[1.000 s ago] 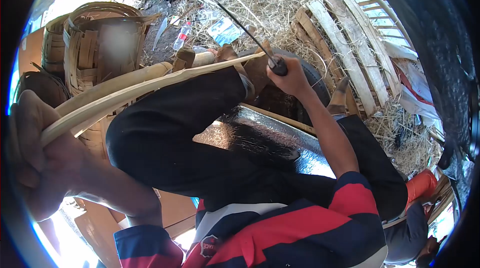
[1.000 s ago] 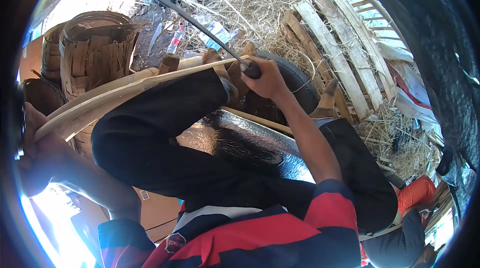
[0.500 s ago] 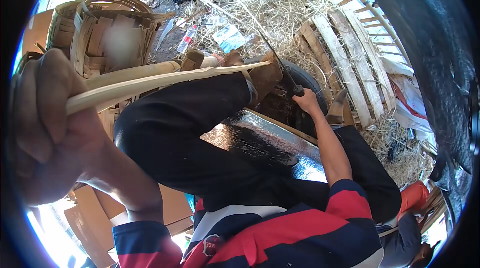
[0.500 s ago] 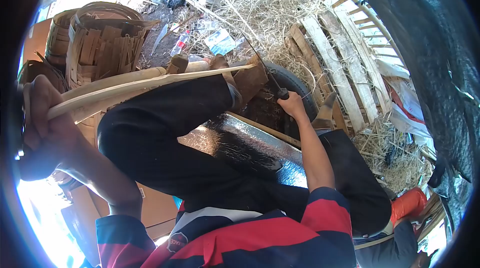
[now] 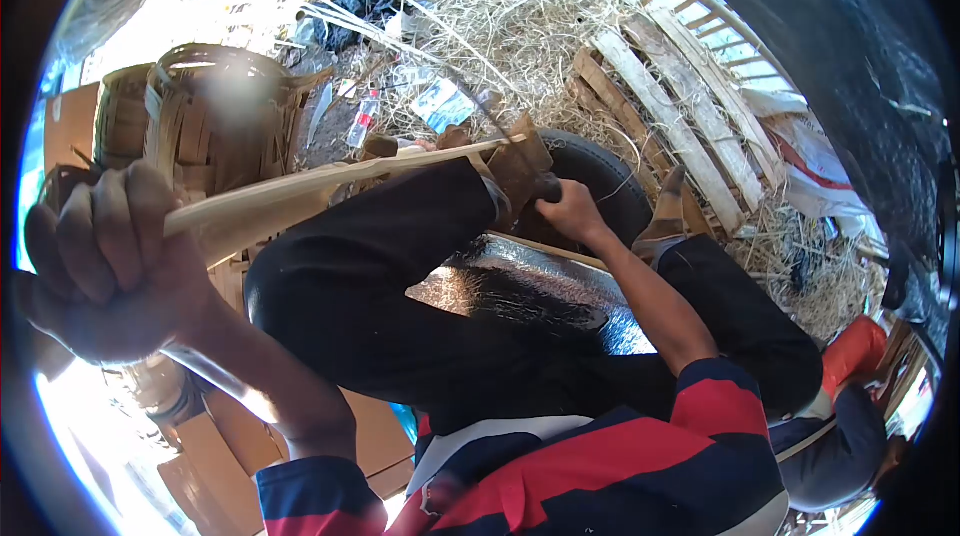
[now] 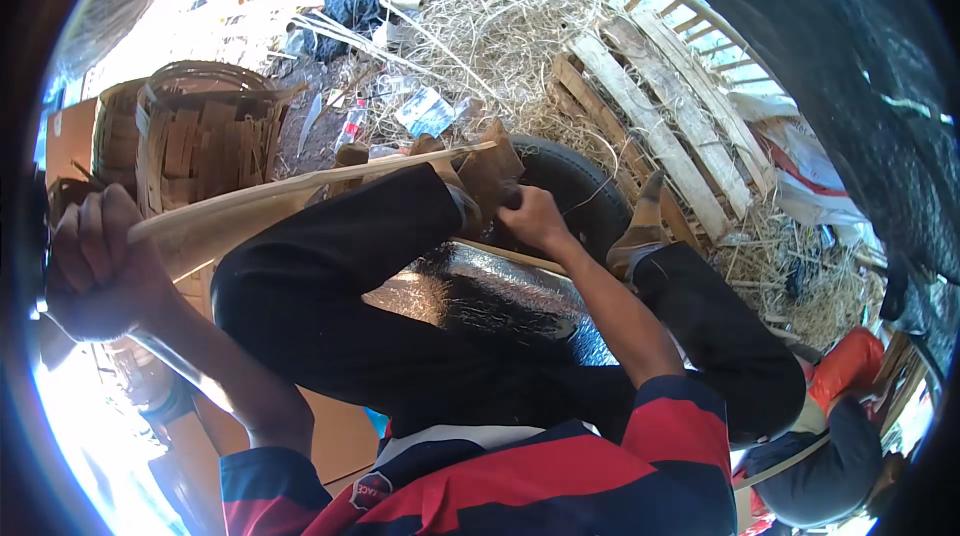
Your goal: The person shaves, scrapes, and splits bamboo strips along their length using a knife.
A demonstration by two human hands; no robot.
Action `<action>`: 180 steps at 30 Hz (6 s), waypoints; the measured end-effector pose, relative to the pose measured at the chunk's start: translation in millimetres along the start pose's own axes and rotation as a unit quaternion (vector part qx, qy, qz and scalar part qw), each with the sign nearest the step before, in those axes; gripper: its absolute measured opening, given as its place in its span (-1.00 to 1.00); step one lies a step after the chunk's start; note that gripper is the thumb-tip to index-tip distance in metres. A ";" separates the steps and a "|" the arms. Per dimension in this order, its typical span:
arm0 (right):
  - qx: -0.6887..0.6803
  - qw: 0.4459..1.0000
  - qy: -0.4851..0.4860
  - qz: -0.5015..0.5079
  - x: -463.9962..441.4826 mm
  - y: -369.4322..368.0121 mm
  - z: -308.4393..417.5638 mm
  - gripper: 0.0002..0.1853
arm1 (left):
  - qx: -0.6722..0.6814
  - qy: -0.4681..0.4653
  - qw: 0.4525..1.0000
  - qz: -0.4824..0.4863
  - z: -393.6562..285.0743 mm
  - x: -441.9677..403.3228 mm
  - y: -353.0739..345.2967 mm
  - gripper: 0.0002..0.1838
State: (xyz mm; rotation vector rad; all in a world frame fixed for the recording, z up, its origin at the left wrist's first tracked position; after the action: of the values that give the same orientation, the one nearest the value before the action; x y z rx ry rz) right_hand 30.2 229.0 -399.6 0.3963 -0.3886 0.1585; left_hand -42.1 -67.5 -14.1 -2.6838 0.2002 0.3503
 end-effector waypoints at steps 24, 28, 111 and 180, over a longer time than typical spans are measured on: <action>-0.016 0.987 0.157 0.022 2.3 0.3 99.3 -0.72 | 0.023 -0.098 0.992 -0.071 -1.1 22.4 -22.4 -0.54; -0.071 0.964 0.225 0.119 16.9 20.5 176.3 -0.76 | 0.019 -0.155 0.981 -0.116 -3.7 23.5 -24.2 -0.53; -0.080 0.961 0.167 0.204 5.3 50.0 158.9 -0.70 | -0.110 -0.197 0.962 -0.152 16.1 48.1 -64.3 -0.59; -0.077 0.993 -0.001 0.093 -11.9 15.7 60.6 -0.73 | -0.118 -0.139 0.953 -0.243 4.7 48.1 -65.8 -0.67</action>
State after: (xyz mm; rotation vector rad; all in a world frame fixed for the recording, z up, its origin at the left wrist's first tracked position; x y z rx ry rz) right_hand -4.6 217.9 -347.4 0.2079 -0.4357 0.3078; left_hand 15.7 -10.5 -5.6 -2.7486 -0.6122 0.6151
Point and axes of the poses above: each hand's wrist, its own x-axis away from the middle knuckle, its own y-axis out of the back of the hand, z = x × y, the point moved 1 cm from there along -x, towards the middle knuckle, and after that the axes turned 12 degrees about -z, right-handed, at the moved point
